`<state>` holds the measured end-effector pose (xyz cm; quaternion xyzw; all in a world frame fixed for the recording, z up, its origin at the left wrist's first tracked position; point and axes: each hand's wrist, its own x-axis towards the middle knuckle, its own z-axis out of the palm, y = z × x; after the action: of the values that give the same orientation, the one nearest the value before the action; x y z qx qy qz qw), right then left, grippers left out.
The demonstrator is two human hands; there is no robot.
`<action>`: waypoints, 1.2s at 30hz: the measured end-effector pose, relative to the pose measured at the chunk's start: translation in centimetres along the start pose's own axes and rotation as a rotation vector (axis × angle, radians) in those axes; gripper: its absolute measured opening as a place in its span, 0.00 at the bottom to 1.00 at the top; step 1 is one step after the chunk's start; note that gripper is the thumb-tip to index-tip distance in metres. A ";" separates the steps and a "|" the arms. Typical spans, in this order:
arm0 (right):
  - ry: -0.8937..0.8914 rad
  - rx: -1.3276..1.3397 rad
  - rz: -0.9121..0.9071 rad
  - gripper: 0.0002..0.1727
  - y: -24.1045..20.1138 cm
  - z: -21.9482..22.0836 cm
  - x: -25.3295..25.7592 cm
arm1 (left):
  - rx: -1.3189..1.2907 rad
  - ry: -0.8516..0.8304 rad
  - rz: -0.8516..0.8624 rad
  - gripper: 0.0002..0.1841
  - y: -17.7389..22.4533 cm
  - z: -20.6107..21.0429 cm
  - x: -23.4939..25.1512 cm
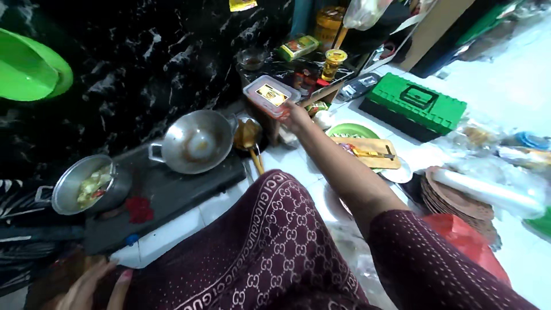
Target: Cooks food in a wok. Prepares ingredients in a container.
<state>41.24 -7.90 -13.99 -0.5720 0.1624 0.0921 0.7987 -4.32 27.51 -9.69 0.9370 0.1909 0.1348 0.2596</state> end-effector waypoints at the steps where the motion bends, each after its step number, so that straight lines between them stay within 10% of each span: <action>1: -0.039 -0.006 0.005 0.22 -0.2 0.5 -1.3 | -0.129 -0.001 0.072 0.24 2.0 0.6 1.7; 4: -0.174 -0.025 0.007 0.20 -1.2 3.2 -5.7 | -0.688 -0.069 0.034 0.19 9.6 4.4 7.0; 8: -0.347 -0.112 0.081 0.21 -2.2 7.7 -12.4 | -1.186 -0.153 -0.206 0.36 15.2 10.5 13.4; 13: -0.528 -0.166 0.182 0.19 1.1 12.2 -17.9 | -1.825 0.018 -0.356 0.54 15.4 13.6 17.6; 18: -0.568 -0.329 0.138 0.21 5.9 15.0 -20.6 | -1.983 0.375 -0.344 0.47 12.2 13.6 17.5; 22: -0.399 -0.725 -0.443 0.43 7.4 14.0 -21.1 | -2.019 0.363 -0.386 0.51 9.9 14.1 17.3; 27: -0.861 -1.304 -1.304 0.29 5.6 15.2 -19.4 | -1.946 0.386 -0.465 0.47 9.0 14.1 17.4; 36: -1.053 -1.411 -1.520 0.14 9.4 15.8 -19.2 | -2.056 0.346 -0.322 0.43 6.8 15.6 17.0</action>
<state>22.67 10.85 -10.71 -0.7309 -0.6618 -0.1145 0.1212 18.30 22.61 -16.40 0.1976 0.1414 0.3277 0.9130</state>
